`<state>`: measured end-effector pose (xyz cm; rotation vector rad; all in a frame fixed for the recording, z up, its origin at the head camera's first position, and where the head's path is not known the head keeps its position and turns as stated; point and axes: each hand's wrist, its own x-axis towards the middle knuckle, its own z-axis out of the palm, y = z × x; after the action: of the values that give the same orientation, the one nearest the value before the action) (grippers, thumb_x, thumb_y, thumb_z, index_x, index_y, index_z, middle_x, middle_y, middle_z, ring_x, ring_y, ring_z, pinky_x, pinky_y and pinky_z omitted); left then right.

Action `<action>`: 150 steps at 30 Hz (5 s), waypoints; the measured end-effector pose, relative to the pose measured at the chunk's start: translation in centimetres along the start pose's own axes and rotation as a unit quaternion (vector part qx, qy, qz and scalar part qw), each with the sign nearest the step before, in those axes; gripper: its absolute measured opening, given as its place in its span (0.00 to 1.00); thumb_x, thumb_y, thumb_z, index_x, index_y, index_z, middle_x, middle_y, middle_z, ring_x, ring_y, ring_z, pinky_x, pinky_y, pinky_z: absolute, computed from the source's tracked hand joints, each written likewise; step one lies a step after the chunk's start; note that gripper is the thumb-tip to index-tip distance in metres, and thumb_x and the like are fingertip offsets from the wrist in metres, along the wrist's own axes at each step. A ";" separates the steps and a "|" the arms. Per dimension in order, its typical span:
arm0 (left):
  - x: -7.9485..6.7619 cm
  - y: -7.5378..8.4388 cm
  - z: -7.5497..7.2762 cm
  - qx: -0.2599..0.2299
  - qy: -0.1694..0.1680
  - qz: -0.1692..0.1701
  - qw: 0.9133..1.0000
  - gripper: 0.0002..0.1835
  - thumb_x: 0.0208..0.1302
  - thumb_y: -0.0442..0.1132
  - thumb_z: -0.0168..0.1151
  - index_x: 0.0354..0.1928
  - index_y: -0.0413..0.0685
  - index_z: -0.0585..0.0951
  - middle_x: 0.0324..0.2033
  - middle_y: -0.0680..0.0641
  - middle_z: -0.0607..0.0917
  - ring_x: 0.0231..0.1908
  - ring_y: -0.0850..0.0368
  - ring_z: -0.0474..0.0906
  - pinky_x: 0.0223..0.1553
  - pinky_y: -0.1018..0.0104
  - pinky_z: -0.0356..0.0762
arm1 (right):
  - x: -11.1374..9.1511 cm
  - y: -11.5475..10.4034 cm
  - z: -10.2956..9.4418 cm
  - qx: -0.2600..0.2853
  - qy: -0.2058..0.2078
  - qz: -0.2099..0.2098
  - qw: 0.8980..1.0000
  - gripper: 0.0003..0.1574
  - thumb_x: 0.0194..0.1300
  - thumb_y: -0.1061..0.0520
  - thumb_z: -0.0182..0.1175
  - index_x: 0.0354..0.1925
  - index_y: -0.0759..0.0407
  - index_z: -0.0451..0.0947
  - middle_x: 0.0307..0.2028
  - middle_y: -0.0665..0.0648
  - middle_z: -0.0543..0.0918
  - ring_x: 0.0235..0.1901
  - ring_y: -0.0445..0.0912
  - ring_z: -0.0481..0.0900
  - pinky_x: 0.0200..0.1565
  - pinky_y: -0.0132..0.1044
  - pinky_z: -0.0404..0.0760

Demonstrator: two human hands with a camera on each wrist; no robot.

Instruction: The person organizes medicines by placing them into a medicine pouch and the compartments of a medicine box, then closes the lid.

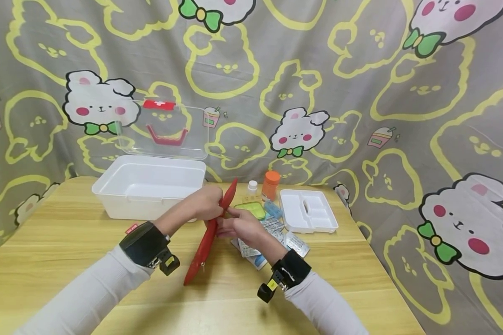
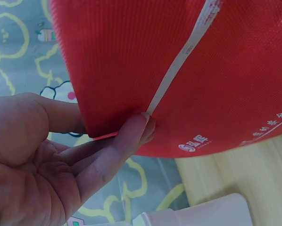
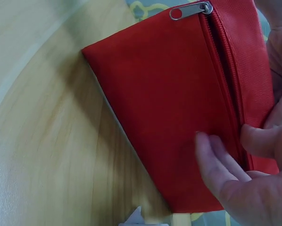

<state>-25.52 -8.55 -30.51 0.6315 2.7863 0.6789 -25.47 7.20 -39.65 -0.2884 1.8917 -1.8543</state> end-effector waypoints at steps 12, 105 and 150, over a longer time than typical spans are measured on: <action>-0.4 -1.2 -0.1 -0.011 0.011 -0.018 1.000 0.10 0.61 0.25 0.51 0.25 0.36 0.80 0.17 0.45 0.84 0.14 0.58 0.82 0.17 0.69 0.79 | 0.1 0.1 -0.2 -0.050 0.058 -0.019 0.997 0.32 0.65 0.69 0.58 0.68 0.67 0.72 0.33 0.62 0.88 0.27 0.43 0.86 0.44 0.46 0.89; -5.2 -6.6 4.3 -0.202 0.273 -0.099 0.935 0.19 0.73 0.43 0.58 0.60 0.42 0.83 0.48 0.38 0.89 0.46 0.44 0.87 0.49 0.50 0.86 | -1.6 -1.2 -5.5 -0.598 0.083 0.012 0.797 0.24 0.57 0.43 0.75 0.31 0.62 0.82 0.24 0.51 0.80 0.27 0.44 0.77 0.29 0.35 0.74; -5.0 -6.5 4.8 -0.201 0.285 -0.080 0.934 0.17 0.71 0.43 0.59 0.55 0.43 0.86 0.45 0.40 0.90 0.44 0.48 0.88 0.46 0.53 0.88 | -2.0 -4.1 -5.6 -0.701 0.124 0.047 0.700 0.08 0.56 0.68 0.60 0.23 0.58 0.76 0.25 0.56 0.77 0.25 0.49 0.76 0.24 0.41 0.77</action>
<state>-22.00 -14.17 -37.34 0.1279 2.9855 1.5496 -27.05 12.84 -35.42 -0.3776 3.0431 0.0250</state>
